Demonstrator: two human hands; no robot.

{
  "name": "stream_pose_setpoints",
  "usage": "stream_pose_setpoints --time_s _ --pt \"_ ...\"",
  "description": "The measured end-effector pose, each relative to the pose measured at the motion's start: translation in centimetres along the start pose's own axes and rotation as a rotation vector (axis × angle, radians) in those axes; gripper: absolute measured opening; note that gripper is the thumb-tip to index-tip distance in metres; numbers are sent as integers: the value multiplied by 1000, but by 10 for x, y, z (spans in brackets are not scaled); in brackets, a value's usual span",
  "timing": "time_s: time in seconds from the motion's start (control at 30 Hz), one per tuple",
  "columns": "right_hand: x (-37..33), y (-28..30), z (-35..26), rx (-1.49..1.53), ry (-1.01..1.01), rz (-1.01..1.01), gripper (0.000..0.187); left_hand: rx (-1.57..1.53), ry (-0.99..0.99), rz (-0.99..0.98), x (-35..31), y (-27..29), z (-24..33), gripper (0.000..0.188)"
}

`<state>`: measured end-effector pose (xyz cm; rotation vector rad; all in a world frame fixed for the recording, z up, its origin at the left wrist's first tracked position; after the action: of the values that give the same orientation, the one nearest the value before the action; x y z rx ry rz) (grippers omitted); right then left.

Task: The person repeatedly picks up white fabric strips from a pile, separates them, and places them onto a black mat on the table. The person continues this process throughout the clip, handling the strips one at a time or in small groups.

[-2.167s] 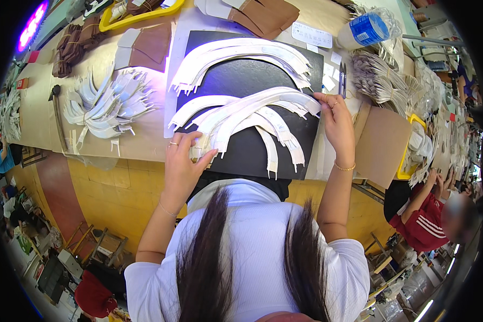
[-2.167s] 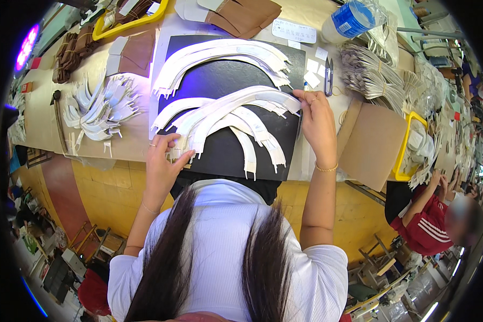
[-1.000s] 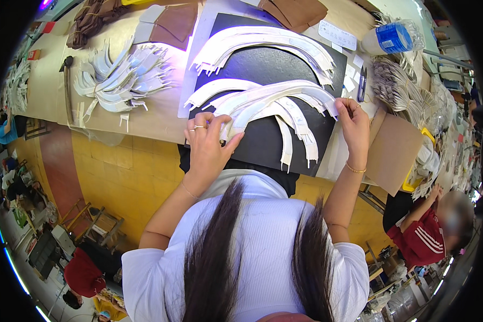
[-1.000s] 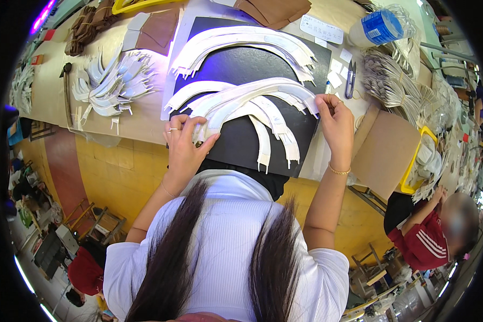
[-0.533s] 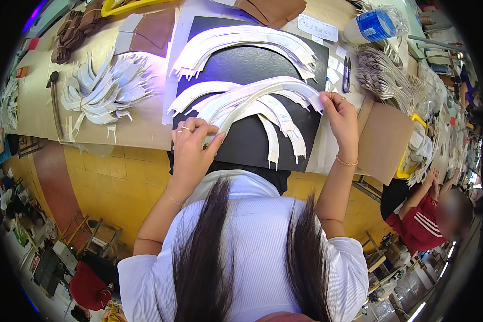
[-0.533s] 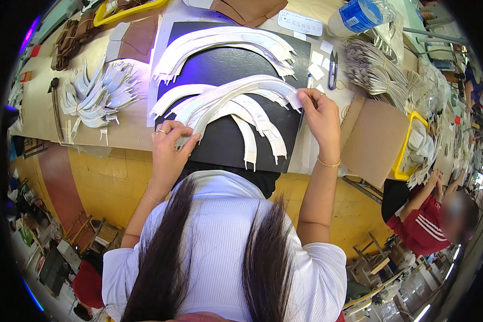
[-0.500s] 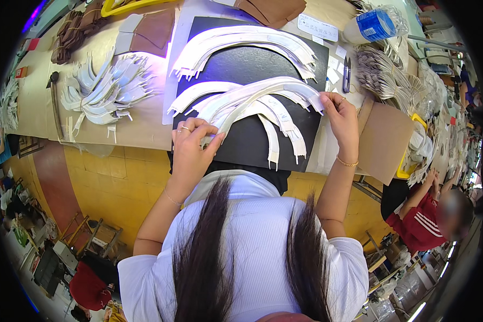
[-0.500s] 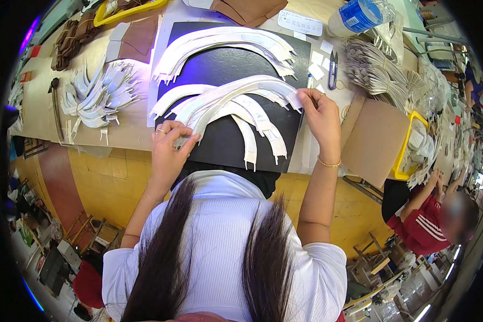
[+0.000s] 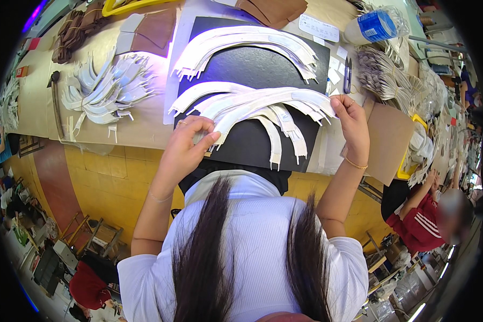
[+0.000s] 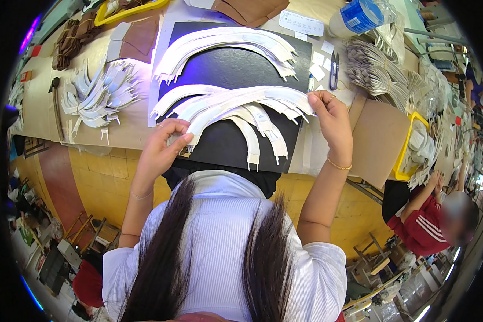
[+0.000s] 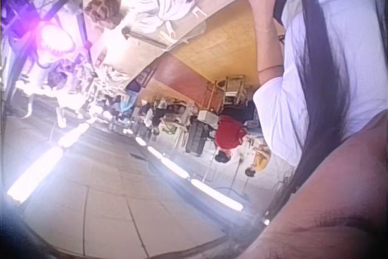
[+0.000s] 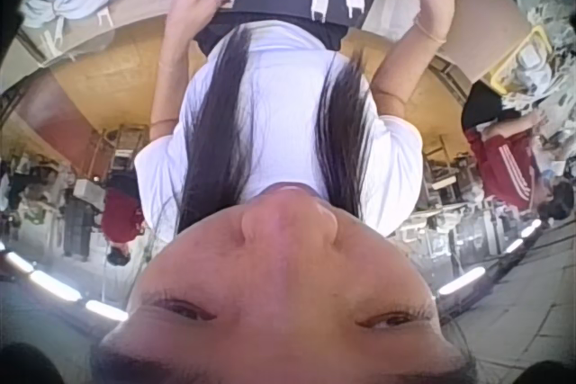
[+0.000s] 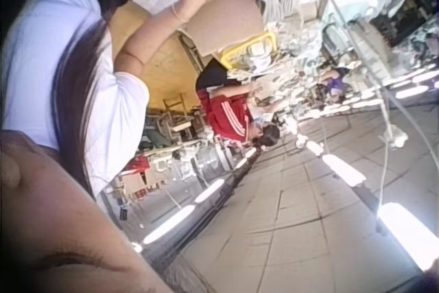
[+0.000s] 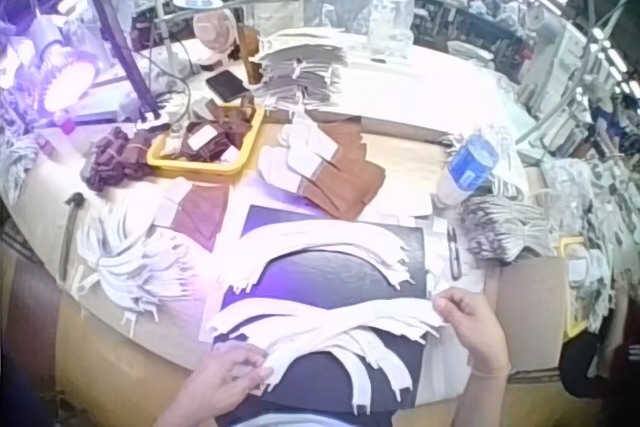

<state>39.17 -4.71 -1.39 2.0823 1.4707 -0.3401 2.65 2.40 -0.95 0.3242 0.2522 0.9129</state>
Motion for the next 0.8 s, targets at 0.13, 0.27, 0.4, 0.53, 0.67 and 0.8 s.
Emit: stream_pose_setpoints --time_s 0.13,0.27,0.4,0.53,0.67,0.8 --pt "-3 15 3 59 82 178 23 121 1 -28 0 -3 6 18" --pt "-14 49 -4 89 90 294 22 190 -15 -50 0 -4 6 18" --pt "-25 51 -18 -10 116 264 21 234 48 -48 1 -5 16 19" --pt "-57 31 -59 -18 265 165 19 234 -16 25 12 -9 38 44" --pt "-81 3 -121 -135 658 -3 18 106 -288 106 57 -26 62 69" --pt "-80 -7 -150 -65 742 51 18 -245 -157 -93 83 -23 45 52"
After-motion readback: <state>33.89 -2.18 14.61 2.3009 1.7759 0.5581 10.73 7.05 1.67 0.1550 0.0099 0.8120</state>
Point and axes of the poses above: each hand's wrist, its own x-axis towards the middle knuckle, its own y-axis out of the back of the hand, z = x × y, the point moved 4 cm from there along x, towards the middle knuckle, and after that the axes turned 12 degrees about -y, right-handed, at the moved point
